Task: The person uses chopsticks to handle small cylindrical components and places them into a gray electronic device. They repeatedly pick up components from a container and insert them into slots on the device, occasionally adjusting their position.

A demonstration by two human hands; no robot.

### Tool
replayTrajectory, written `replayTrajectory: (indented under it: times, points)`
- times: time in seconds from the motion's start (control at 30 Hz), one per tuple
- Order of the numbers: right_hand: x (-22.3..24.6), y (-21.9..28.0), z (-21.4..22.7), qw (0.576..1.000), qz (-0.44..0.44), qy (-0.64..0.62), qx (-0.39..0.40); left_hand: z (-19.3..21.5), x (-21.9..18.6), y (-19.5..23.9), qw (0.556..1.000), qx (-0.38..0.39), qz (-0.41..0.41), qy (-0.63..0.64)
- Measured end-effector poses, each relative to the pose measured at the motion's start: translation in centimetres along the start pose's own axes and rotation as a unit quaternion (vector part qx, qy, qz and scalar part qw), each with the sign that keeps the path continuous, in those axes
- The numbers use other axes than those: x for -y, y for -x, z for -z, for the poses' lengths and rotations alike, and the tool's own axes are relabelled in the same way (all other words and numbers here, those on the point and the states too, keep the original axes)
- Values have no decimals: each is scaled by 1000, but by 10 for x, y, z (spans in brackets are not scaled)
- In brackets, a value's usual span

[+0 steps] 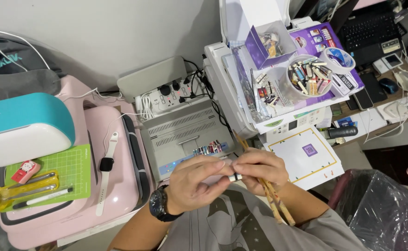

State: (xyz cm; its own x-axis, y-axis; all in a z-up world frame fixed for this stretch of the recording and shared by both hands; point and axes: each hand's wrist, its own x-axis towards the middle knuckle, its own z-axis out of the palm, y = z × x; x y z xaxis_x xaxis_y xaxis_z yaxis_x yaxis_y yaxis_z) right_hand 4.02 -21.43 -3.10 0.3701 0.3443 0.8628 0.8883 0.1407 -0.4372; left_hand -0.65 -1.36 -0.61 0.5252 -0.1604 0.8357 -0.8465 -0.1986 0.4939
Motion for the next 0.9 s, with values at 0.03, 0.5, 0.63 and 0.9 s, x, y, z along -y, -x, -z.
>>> replayTrajectory:
  times: [0.03, 0.5, 0.63, 0.9]
  points:
    - [-1, -2, 1, 1000, -3, 2, -2, 0, 3, 2, 1000, 2, 1, 2]
    - [-12, 4, 10, 1000, 15, 0, -4, -9, -2, -1, 939, -52, 268, 210]
    - [-20, 3, 17, 995, 47, 55, 74, -8, 23, 21, 707, -8, 535, 462]
    - [-13, 32, 24, 999, -33, 29, 4, -7, 43, 37, 804, -2, 543, 240]
